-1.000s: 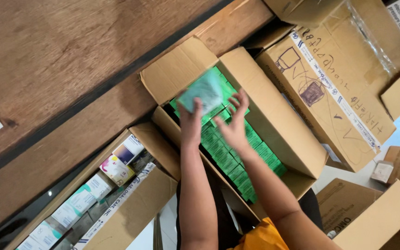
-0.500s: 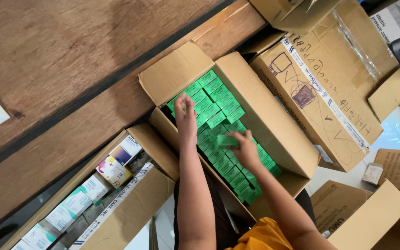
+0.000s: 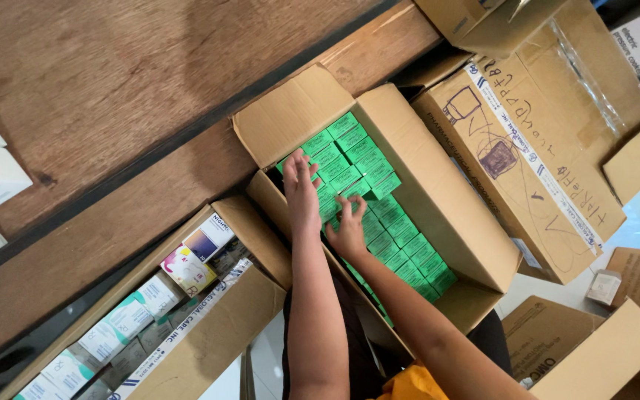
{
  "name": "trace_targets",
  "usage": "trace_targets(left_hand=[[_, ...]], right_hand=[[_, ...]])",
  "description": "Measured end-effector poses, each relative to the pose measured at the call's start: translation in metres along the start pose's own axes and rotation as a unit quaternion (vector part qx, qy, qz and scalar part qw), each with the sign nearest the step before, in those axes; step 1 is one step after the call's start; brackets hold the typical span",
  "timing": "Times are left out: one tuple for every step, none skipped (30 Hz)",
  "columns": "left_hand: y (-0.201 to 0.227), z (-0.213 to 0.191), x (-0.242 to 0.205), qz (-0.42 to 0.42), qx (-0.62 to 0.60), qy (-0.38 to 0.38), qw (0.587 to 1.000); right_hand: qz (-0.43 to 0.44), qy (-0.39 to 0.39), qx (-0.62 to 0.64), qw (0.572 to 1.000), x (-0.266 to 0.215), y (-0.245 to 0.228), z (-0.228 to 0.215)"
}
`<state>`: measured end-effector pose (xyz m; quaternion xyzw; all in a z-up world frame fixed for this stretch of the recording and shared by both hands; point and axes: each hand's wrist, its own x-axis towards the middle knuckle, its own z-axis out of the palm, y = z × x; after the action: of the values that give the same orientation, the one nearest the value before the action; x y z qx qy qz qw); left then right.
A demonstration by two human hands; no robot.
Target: The person sits on the floor and repeatedly picks up small green and white boxes from a cardboard box, then places them onto a nearby wooden shelf. The person arranges the boxes in neat rows on the shelf.
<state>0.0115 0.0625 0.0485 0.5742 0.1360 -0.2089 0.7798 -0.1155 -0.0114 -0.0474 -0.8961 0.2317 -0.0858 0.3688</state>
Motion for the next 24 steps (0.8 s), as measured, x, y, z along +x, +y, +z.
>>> trace_targets(left_hand=[[-0.004,0.001,0.002,0.001,-0.009,-0.002,1.000],[-0.008,0.002,0.005,0.002,-0.017,-0.004,1.000],[-0.014,0.002,0.008,0.003,-0.025,-0.006,1.000],[-0.019,0.003,0.011,0.009,-0.030,-0.009,0.999],[-0.025,0.002,0.011,0.014,-0.036,-0.013,0.999],[-0.028,0.002,0.015,0.026,-0.044,-0.015,0.999],[-0.030,0.001,0.014,0.022,-0.044,-0.008,0.999],[-0.029,0.002,0.018,0.027,-0.049,0.001,0.998],[-0.027,0.002,0.020,0.031,-0.054,0.010,0.998],[-0.024,0.003,0.022,0.033,-0.066,0.019,0.997],[-0.021,0.004,0.024,0.035,-0.077,0.028,0.996],[-0.020,0.006,0.023,0.042,-0.098,0.023,0.994],[-0.019,0.008,0.024,0.050,-0.119,0.018,0.991],[-0.020,0.010,0.021,0.056,-0.124,0.011,0.991],[-0.021,0.012,0.018,0.062,-0.130,0.005,0.990],[-0.022,0.014,0.017,0.069,-0.136,-0.003,0.988],[-0.021,0.015,0.016,0.067,-0.135,-0.011,0.988],[-0.019,0.016,0.017,0.065,-0.136,-0.019,0.988],[-0.016,0.016,0.018,0.063,-0.136,-0.028,0.988],[-0.014,0.015,0.019,0.068,-0.137,-0.032,0.988],[-0.012,0.014,0.020,0.072,-0.139,-0.036,0.987],[-0.009,0.013,0.020,0.075,-0.140,-0.040,0.986],[-0.006,0.013,0.020,0.081,-0.140,-0.045,0.986],[-0.006,0.013,0.016,0.084,-0.139,-0.050,0.985]], right_hand=[[0.023,-0.015,-0.005,1.000,-0.001,0.005,0.003],[0.047,-0.029,-0.009,0.998,-0.002,0.011,0.006],[0.071,-0.043,-0.013,0.996,-0.004,0.016,0.008],[0.029,-0.028,-0.032,0.999,-0.005,0.018,0.008],[-0.013,-0.012,-0.051,0.999,-0.010,0.018,0.006],[-0.061,0.004,-0.068,0.996,-0.007,0.015,0.002],[-0.050,0.000,-0.071,0.996,-0.010,0.008,-0.007],[-0.048,-0.003,-0.073,0.996,-0.007,-0.004,-0.018],[-0.057,0.010,-0.085,0.995,-0.008,-0.020,-0.033],[-0.068,0.024,-0.096,0.993,-0.004,-0.038,-0.050],[-0.115,0.076,-0.100,0.985,0.005,-0.058,-0.068],[-0.159,0.127,-0.102,0.974,0.011,-0.081,-0.089],[-0.211,0.177,-0.086,0.957,0.025,-0.104,-0.110],[-0.255,0.226,-0.069,0.938,0.037,-0.128,-0.132],[-0.328,0.260,-0.017,0.908,0.054,-0.154,-0.155],[-0.398,0.292,0.034,0.869,0.074,-0.183,-0.175],[-0.433,0.285,0.023,0.855,0.094,-0.213,-0.192],[-0.467,0.278,0.011,0.839,0.120,-0.245,-0.209],[-0.500,0.300,-0.025,0.812,0.153,-0.284,-0.213],[-0.526,0.288,-0.014,0.800,0.186,-0.324,-0.212],[-0.520,0.237,-0.031,0.820,0.217,-0.362,-0.211],[-0.516,0.223,-0.082,0.823,0.246,-0.399,-0.204],[-0.505,0.206,-0.124,0.829,0.271,-0.431,-0.195],[-0.491,0.188,-0.164,0.835,0.293,-0.455,-0.187]])
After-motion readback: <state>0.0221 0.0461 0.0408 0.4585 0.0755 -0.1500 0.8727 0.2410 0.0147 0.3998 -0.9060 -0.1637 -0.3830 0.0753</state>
